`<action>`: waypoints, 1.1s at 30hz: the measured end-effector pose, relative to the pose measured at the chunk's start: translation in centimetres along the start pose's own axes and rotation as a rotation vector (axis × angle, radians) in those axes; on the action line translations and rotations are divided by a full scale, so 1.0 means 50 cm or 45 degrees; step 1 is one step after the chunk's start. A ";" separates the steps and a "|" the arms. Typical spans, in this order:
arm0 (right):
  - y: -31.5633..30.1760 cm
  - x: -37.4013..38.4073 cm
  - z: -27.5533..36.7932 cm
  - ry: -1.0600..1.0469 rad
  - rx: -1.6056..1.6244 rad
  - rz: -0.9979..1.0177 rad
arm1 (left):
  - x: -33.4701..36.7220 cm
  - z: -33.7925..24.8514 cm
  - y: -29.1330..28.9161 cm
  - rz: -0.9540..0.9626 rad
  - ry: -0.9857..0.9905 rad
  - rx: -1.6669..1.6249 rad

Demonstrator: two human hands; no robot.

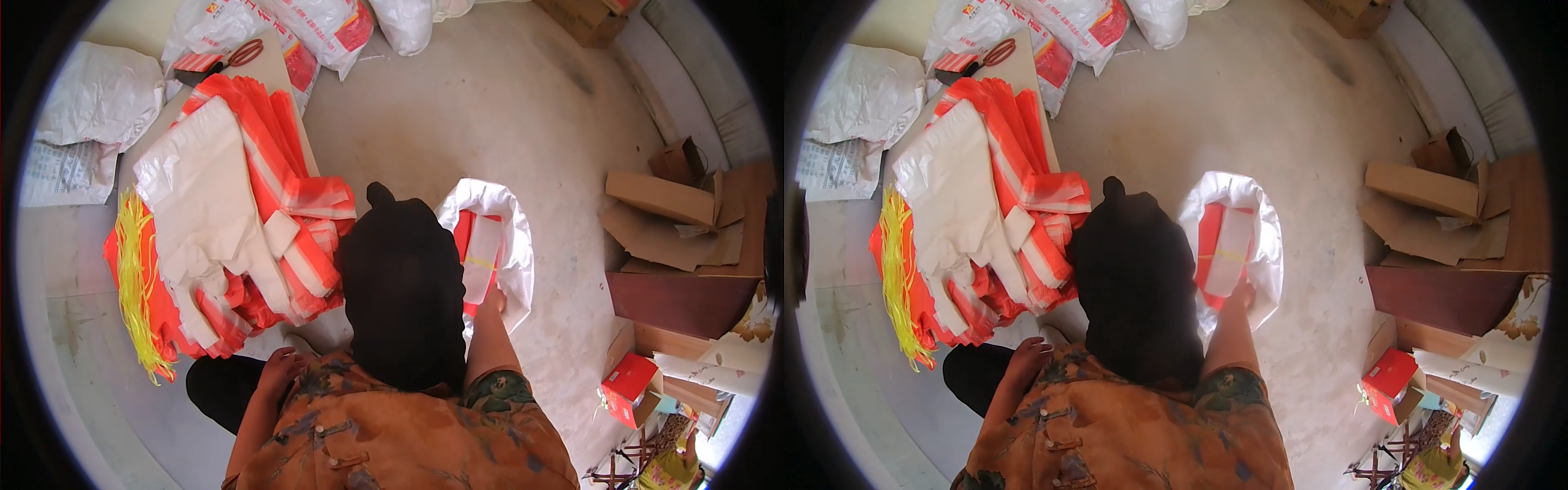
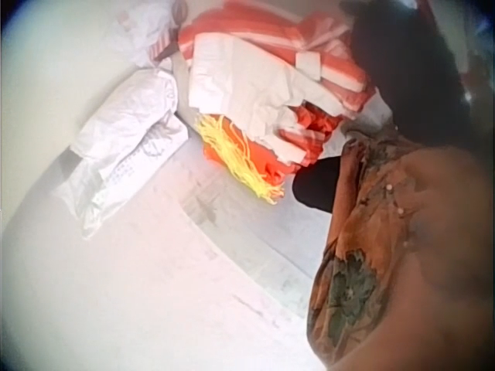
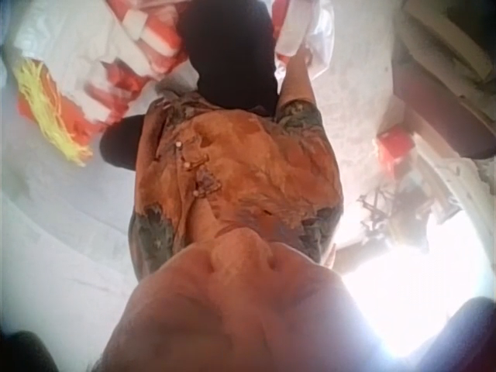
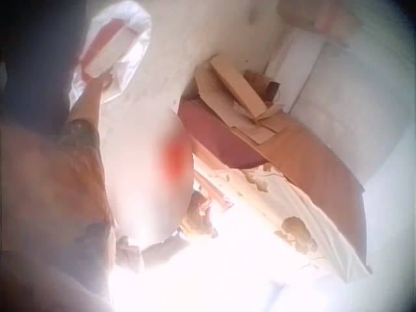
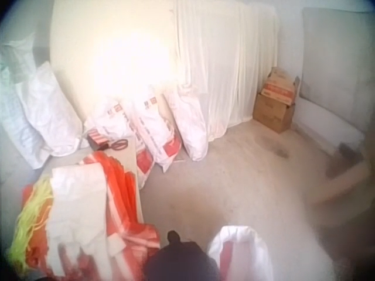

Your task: The person separates a plastic bag from a stack, folds it in half, and ties a yellow plastic strip around it to secure the bundle.

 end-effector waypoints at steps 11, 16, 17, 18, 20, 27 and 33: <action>-0.100 -0.039 0.095 -0.104 0.944 -0.275 | -0.002 0.001 -0.005 -0.042 -0.007 -0.039; -0.238 -0.114 0.260 -0.537 0.450 0.021 | 0.000 0.029 -0.036 -0.093 -0.035 -0.078; -0.228 -0.109 0.257 -0.594 0.315 0.042 | 0.005 0.028 -0.035 -0.075 -0.029 -0.049; -0.221 -0.104 0.259 -0.660 0.182 0.058 | 0.007 0.028 -0.034 -0.058 -0.023 -0.021; -0.201 -0.083 0.238 -0.571 0.057 0.098 | 0.006 0.027 -0.031 -0.066 -0.029 -0.020; -0.156 -0.066 0.204 -0.528 -0.138 0.170 | -0.001 0.019 -0.010 -0.095 -0.042 -0.036; -0.037 -0.007 0.167 -0.553 -0.222 0.127 | -0.004 0.017 -0.009 -0.083 -0.017 -0.044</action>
Point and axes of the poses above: each hand's wrist, its own x-axis towards the middle knuckle, its own y-axis out of the palm, z = x × y, the point moved 9 cm from there along x, towards the middle knuckle, and after that the axes turned 5 degrees about -y, right-handed, at the moved point
